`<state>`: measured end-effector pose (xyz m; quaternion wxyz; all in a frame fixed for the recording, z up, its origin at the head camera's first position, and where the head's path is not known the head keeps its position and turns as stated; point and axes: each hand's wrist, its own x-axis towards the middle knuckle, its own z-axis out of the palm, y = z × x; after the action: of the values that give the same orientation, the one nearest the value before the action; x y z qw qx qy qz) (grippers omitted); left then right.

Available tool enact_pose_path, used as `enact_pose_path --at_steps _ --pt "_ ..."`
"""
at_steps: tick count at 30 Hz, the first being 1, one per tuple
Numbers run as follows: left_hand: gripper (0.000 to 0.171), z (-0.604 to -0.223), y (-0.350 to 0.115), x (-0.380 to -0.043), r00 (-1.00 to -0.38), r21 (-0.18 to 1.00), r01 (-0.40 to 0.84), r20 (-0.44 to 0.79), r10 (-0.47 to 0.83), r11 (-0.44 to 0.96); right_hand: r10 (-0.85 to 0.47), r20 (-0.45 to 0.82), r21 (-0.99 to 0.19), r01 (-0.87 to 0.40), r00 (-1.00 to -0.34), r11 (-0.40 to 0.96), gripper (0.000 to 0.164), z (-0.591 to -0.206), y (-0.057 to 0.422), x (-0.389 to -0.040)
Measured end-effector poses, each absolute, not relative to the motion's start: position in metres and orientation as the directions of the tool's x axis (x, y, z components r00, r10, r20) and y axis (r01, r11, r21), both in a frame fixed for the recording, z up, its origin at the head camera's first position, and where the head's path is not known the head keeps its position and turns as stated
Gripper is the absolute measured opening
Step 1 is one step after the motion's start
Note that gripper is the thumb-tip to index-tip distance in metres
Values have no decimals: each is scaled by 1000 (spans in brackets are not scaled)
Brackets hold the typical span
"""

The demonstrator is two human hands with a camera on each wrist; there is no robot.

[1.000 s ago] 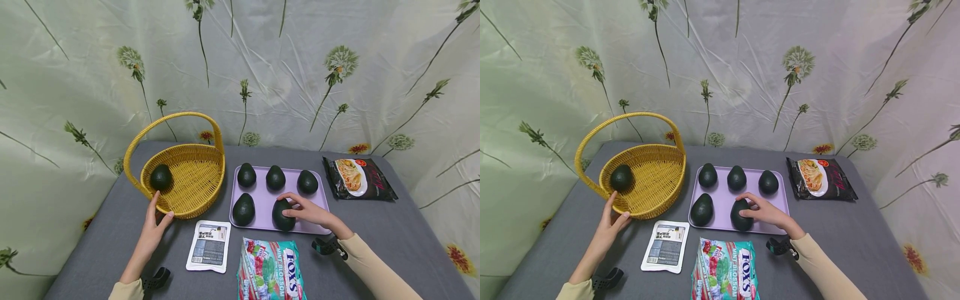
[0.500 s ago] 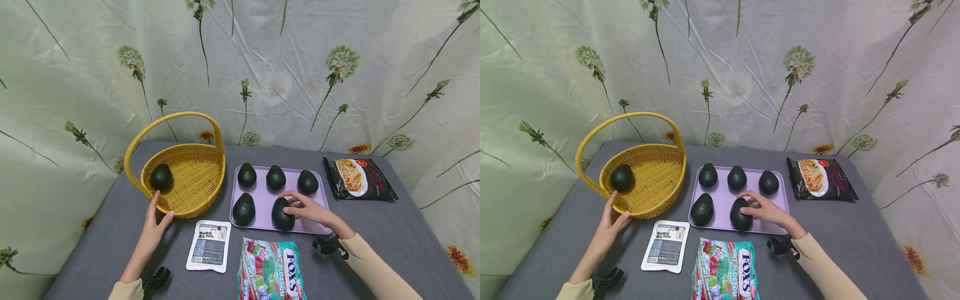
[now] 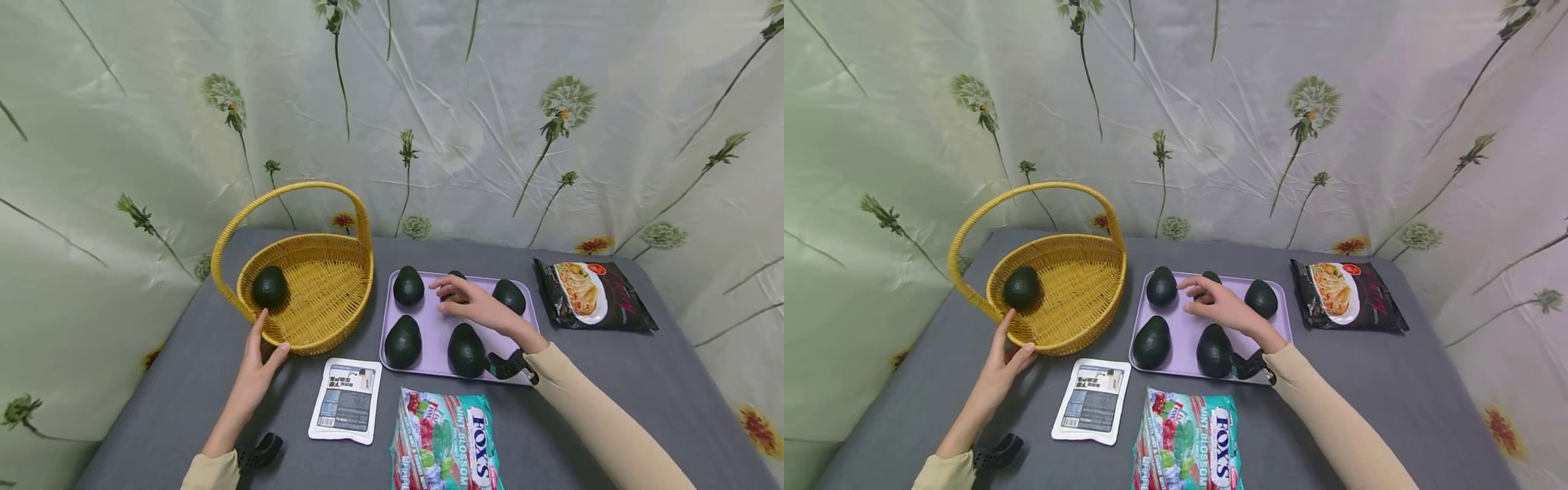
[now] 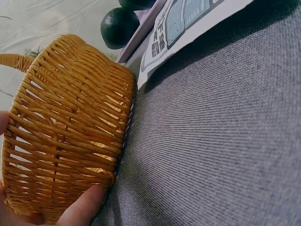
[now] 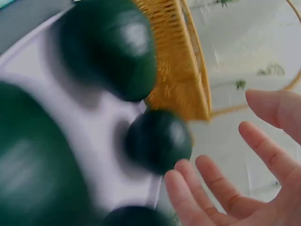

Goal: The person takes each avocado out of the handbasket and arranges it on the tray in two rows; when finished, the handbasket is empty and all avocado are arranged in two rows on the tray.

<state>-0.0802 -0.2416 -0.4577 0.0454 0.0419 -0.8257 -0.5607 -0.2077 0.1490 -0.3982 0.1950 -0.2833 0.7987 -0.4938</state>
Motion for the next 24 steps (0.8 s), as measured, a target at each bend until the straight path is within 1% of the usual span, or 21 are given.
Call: enact_pose_path --at_steps 7,11,13,16,18,24 --pt "75 -456 -239 -79 -991 922 -25 27 -129 385 -747 51 -896 -362 -663 259 41 -381 63 -233" --pt "75 -455 -238 -79 -991 923 -32 21 -132 385 -796 58 -901 -375 -602 218 41 -378 8 -244" --pt "75 -455 -238 -79 -991 924 -34 17 -129 381 -811 47 -901 -376 -584 219 42 -377 -18 -247" --pt "75 -456 -238 -79 -992 925 -35 14 -126 378 -819 1 -900 -358 -573 250 44 -378 -53 -248" --pt "75 -456 -239 -79 -992 927 -39 9 -126 374 -820 -47 -907 -320 -571 275 48 -379 -73 -247" --pt "75 -456 -239 -79 -991 928 -40 9 -130 369 -808 -158 -897 -260 -567 358 55 -388 -117 -247"
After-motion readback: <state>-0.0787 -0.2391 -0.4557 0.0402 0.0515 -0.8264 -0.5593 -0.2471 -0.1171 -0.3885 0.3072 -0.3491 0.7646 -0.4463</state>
